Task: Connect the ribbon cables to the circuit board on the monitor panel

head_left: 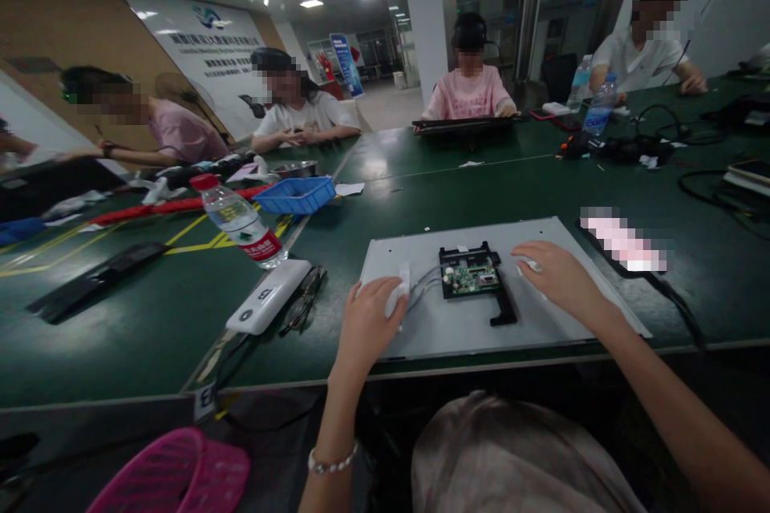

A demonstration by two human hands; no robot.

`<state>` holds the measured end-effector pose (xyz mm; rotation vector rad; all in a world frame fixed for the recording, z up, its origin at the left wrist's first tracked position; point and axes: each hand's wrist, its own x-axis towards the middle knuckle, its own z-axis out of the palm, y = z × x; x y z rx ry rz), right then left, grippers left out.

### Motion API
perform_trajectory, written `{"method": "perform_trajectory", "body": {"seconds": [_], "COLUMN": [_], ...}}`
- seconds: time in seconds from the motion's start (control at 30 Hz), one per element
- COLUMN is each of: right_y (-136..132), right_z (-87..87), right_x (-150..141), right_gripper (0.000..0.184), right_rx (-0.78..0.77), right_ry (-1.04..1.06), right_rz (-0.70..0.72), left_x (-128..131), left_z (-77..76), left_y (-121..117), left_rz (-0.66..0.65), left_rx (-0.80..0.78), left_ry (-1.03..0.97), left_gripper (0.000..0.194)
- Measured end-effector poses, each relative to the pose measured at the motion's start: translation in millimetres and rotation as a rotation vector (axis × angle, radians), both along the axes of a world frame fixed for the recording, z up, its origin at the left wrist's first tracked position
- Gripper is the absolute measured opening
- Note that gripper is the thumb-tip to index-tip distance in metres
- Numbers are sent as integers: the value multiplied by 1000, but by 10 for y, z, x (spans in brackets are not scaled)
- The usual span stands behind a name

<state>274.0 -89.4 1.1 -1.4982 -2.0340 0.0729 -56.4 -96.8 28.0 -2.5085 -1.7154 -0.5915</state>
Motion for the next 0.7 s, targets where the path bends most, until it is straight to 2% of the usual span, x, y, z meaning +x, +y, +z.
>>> {"method": "perform_trajectory", "body": {"seconds": [0.17,0.23,0.3,0.4,0.53,0.7], "right_y": [351,481,580,678,773,803], "right_z": [244,283,282,230,152,200], "right_x": [-353,-490,-598,-689,-699,-543], "right_gripper": [26,24,26,30,24,25], "right_rx": [-39,-89,-112,-130,-157,-91], "right_ry": [-21,-39,-53,-71,-115,-233], "right_rz": [139,174,186,191,191,84], "left_x": [548,770,924,1008,989,982], "left_z": [-72,-146,-223,-310,-350,-356], "left_y": [-64,-84,-93,-91,-89,-101], "left_rz": [-136,-191,-183,-170,-182,-180], "left_rx": [27,22,23,12,-5,0], "left_ry": [-101,-109,-97,-62,-22,-20], "left_gripper": [33,38,42,44,43,43]}}
